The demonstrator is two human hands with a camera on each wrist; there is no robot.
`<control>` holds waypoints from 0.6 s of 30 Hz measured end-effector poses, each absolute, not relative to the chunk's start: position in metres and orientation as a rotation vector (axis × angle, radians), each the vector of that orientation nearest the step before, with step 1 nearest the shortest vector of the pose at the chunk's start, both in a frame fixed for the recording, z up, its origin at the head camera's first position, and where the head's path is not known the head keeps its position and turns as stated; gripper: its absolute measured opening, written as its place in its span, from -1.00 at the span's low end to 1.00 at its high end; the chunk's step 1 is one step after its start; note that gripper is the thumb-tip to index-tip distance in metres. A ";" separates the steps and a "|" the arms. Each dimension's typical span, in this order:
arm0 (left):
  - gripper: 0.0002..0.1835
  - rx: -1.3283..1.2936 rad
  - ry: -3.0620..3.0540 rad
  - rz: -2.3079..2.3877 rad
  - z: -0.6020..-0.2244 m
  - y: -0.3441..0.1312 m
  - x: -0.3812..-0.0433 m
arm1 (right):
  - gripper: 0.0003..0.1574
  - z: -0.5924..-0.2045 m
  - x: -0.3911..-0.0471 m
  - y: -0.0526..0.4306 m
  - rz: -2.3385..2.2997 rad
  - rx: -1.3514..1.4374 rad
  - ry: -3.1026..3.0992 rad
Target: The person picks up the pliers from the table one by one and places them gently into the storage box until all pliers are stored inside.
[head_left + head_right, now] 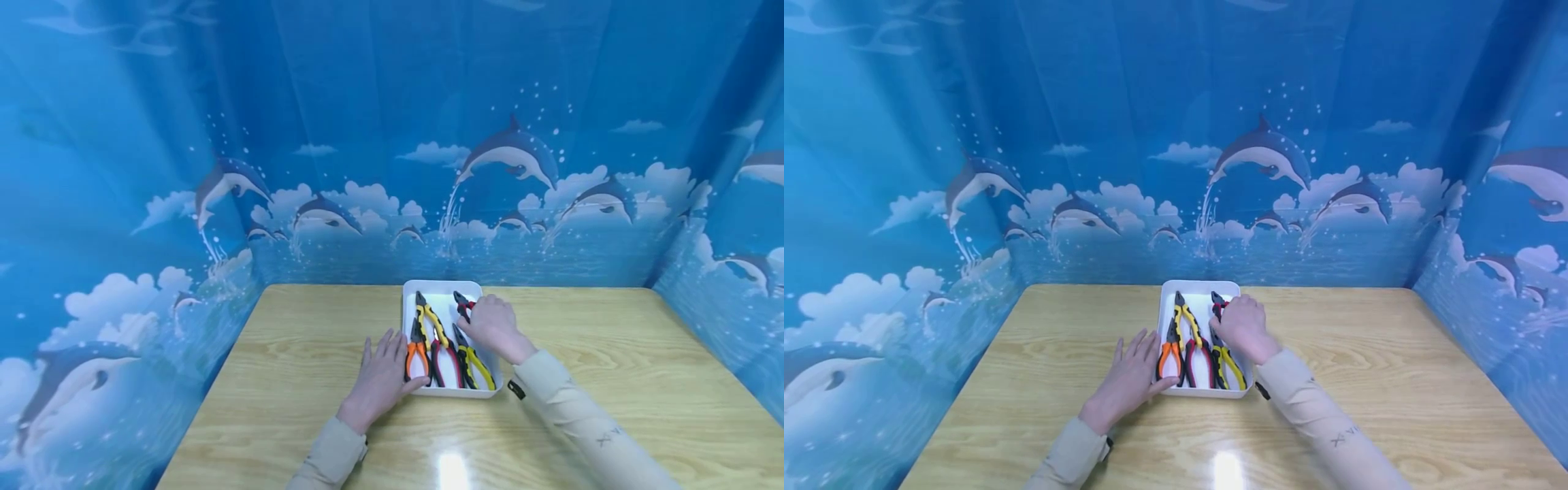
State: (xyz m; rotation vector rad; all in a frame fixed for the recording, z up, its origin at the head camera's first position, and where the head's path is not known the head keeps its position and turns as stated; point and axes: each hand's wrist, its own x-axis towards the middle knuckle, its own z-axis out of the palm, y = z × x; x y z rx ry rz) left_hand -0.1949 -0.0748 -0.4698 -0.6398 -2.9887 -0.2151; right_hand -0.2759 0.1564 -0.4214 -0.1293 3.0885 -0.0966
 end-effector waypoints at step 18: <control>-0.02 -0.634 -2.977 -0.195 -0.470 -0.074 -0.195 | -0.10 -0.437 -0.307 0.126 0.023 -0.103 3.008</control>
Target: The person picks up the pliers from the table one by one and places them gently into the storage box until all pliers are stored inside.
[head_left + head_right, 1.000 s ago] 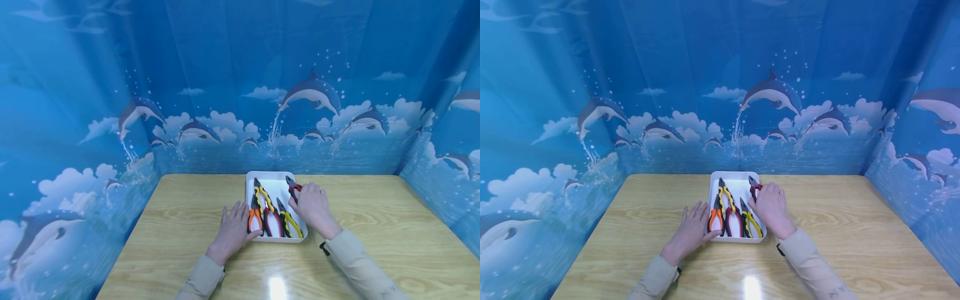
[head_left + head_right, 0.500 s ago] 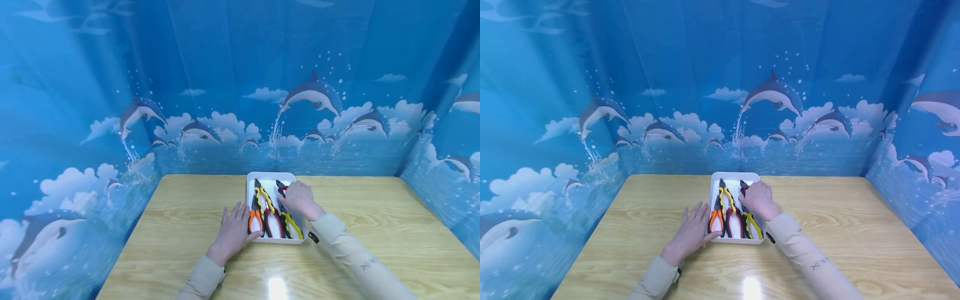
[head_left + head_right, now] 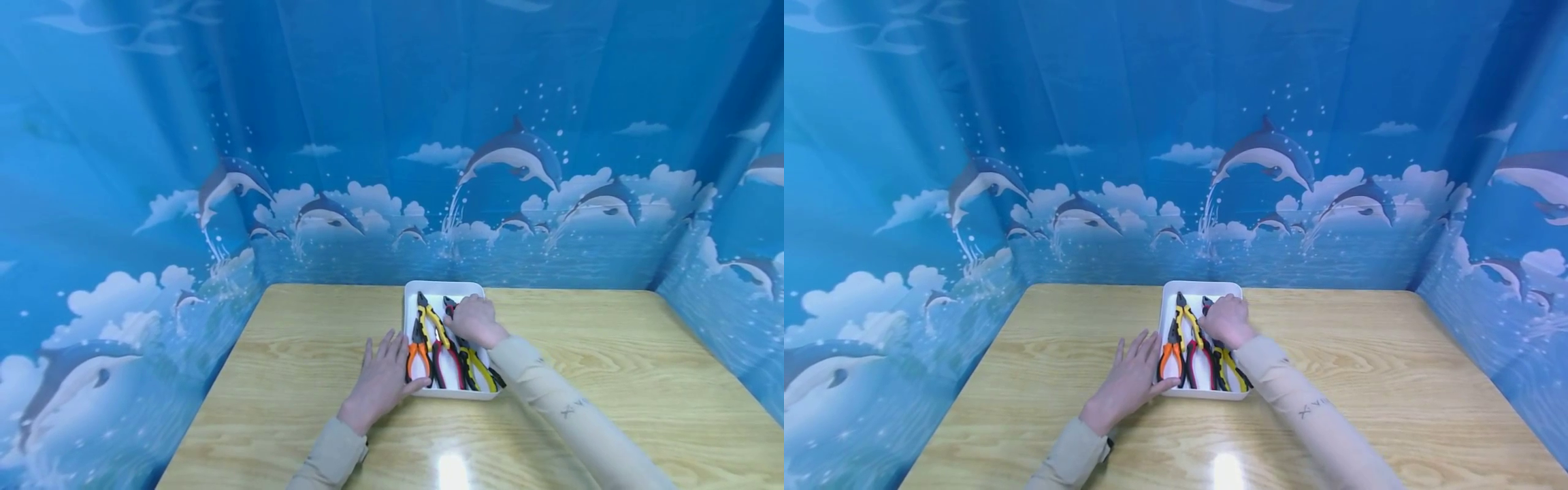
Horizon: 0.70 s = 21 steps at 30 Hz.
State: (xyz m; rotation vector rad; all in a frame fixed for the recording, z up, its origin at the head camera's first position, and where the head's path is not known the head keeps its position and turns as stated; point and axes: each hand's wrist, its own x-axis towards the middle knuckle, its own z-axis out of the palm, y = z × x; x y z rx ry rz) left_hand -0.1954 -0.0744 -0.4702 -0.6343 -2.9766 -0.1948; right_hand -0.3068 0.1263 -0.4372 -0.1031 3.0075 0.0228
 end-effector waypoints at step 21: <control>-0.02 -0.639 -2.973 -0.175 -0.470 -0.074 -0.197 | -0.43 -0.435 -0.311 0.130 0.098 -0.177 2.856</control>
